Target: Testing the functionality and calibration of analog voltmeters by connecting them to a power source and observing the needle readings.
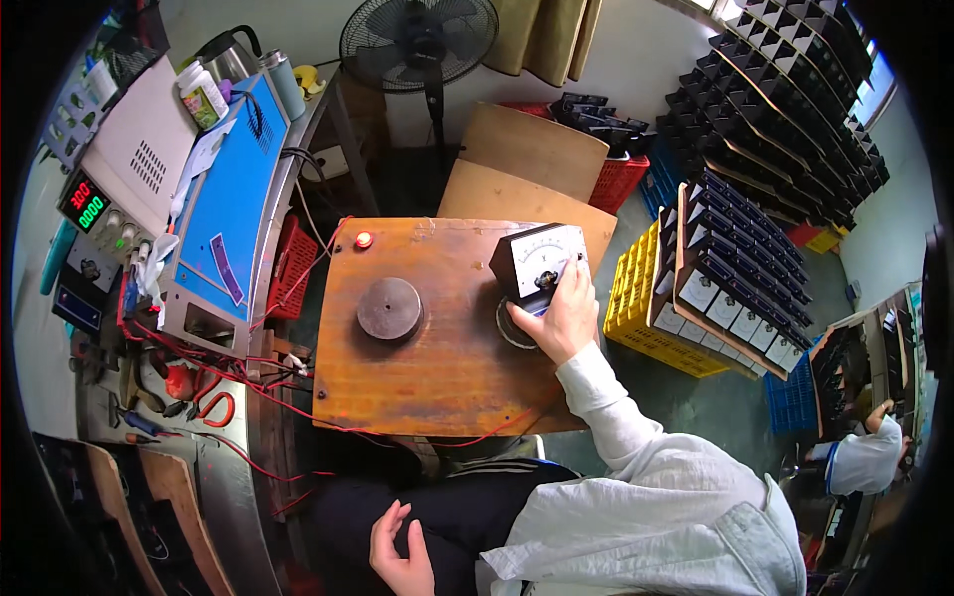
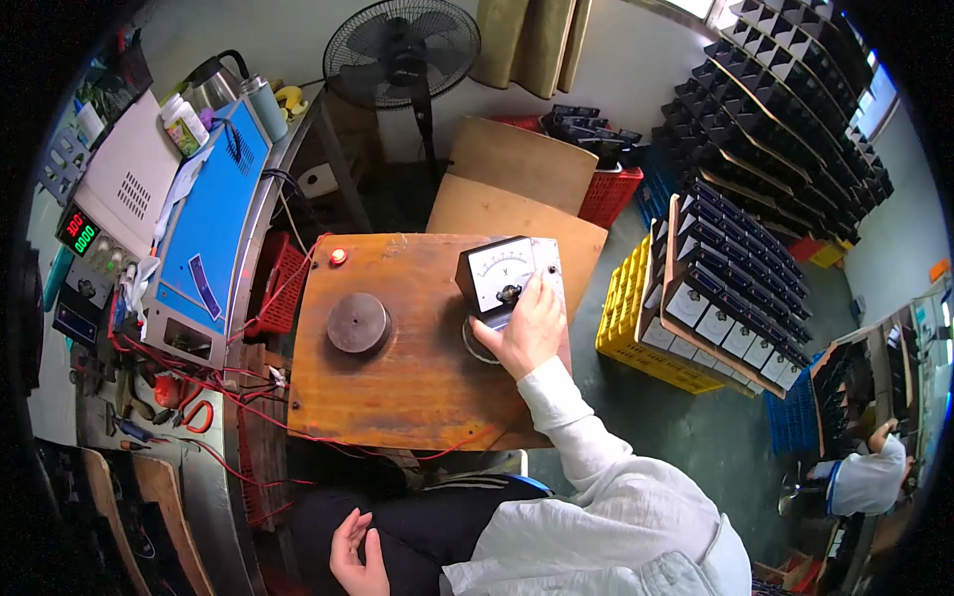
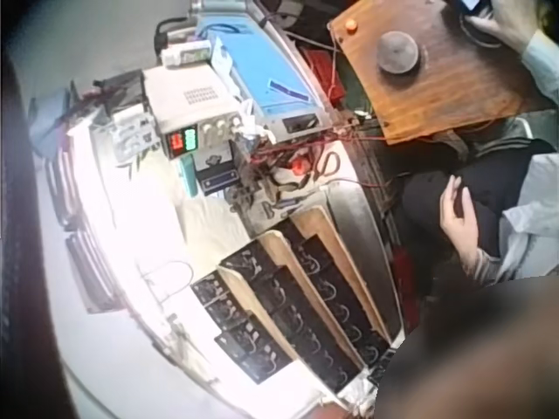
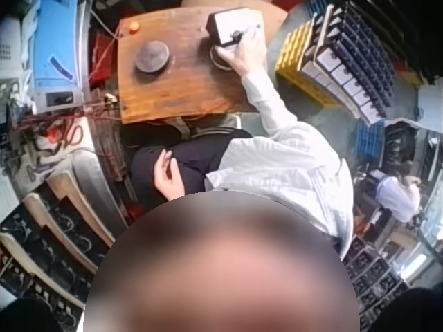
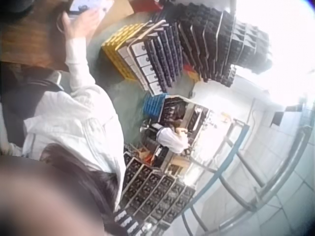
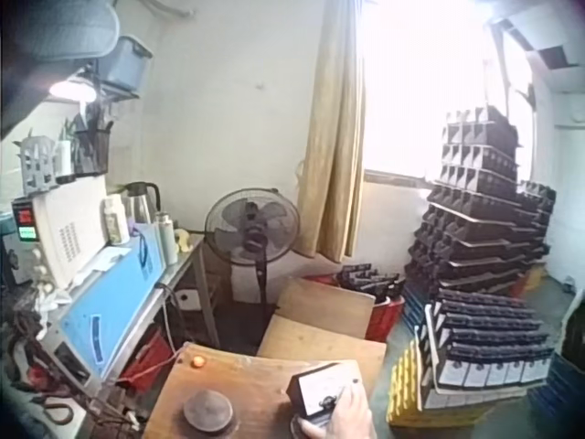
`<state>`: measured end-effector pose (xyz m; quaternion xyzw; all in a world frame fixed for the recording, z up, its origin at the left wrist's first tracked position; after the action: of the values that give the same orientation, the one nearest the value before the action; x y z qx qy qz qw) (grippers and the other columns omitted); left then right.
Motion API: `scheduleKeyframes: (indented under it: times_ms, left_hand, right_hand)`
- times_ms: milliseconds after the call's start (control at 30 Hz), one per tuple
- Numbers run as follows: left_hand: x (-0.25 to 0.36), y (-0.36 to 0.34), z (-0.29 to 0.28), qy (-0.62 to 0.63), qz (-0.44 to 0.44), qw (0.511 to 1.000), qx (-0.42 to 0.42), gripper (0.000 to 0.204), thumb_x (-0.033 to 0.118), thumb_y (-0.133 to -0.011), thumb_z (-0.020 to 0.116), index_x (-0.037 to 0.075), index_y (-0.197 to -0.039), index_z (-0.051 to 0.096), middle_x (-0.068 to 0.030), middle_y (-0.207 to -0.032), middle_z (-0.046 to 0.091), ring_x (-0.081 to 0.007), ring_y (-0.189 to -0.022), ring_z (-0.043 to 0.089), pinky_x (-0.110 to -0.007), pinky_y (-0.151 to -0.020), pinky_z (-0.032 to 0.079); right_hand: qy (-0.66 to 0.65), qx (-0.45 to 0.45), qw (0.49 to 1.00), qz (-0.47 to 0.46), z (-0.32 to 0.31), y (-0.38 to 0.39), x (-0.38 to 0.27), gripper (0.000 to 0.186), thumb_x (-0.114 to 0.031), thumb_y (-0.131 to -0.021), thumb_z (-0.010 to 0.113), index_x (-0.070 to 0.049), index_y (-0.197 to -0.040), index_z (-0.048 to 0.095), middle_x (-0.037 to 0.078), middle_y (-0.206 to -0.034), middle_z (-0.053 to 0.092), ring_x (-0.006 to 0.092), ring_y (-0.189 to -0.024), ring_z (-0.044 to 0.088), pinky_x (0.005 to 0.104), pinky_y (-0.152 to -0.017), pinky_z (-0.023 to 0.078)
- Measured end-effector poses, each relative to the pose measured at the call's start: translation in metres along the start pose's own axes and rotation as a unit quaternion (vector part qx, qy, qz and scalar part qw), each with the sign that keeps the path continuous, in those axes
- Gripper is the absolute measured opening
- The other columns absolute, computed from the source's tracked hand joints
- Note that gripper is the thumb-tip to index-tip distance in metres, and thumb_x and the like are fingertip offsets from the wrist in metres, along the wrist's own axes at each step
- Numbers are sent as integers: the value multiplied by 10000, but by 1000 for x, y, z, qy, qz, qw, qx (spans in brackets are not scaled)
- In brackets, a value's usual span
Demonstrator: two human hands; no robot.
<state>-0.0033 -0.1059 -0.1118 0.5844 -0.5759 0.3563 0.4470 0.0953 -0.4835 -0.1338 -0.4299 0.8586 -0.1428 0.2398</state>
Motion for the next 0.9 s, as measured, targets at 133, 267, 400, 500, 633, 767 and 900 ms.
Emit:
scheduleKeyframes:
  times_ms: [133,267,400,500,633,767,900]
  left_hand:
    - [5,0,1,-10,-3,1000,-16,323,-22,-961,613,-45,-1282,596,-113,-1145,687,-172,-1059,646,-293,-967,490]
    - [10,-1,-1,-19,0,1000,-9,296,-21,-959,618,-48,-1254,610,-111,-1134,688,-176,-1041,653,-292,-952,498]
    - [4,1,-1,-28,20,999,-1,263,-23,-957,618,-53,-1219,625,-112,-1124,690,-178,-1033,660,-294,-945,506]
    - [4,0,1,-31,28,999,-4,245,-26,-955,618,-57,-1198,633,-114,-1119,690,-180,-1037,663,-297,-948,509]
    - [-1,3,2,-23,22,999,-6,251,-31,-955,615,-57,-1204,630,-117,-1123,690,-183,-1046,663,-297,-953,508]
    - [-9,6,-2,-16,14,1000,5,251,-33,-953,615,-51,-1203,634,-115,-1121,692,-181,-1040,664,-293,-946,509]
    - [-5,7,-11,-34,22,999,29,242,-32,-941,630,-45,-1183,647,-111,-1106,699,-180,-1019,669,-293,-928,516]
  right_hand:
    - [2,3,1000,-2,-2,1,0,1157,-496,-648,861,142,-1433,299,334,-1382,444,459,-1245,479,480,-1043,425]
    - [-2,-4,1000,2,-2,2,1,1154,-494,-647,865,140,-1430,303,329,-1378,447,462,-1243,479,482,-1043,425]
    - [2,-4,1000,-6,-3,1,2,1151,-489,-645,869,139,-1428,305,326,-1377,444,461,-1242,479,482,-1042,424]
    - [-1,-6,1000,-1,-2,0,2,1147,-484,-643,871,139,-1425,309,324,-1379,444,458,-1239,480,483,-1039,425]
    - [0,10,1000,-18,-1,0,3,1145,-478,-640,875,138,-1425,313,318,-1374,451,457,-1230,487,479,-1035,429]
    - [-30,-3,1000,-3,-3,-2,0,1126,-472,-635,873,138,-1412,333,307,-1342,478,449,-1233,485,479,-1054,414]
    - [-51,-3,998,-23,1,-2,-3,1126,-458,-600,888,135,-1397,359,304,-1326,496,449,-1233,485,486,-1059,404]
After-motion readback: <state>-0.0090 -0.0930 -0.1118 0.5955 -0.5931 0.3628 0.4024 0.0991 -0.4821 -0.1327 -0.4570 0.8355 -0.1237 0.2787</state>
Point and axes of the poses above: each hand's wrist, its own y-axis away from the middle knuckle, its own z-axis out of the palm, x = y × z, the point moved 3 cm from there along -y, towards the middle knuckle
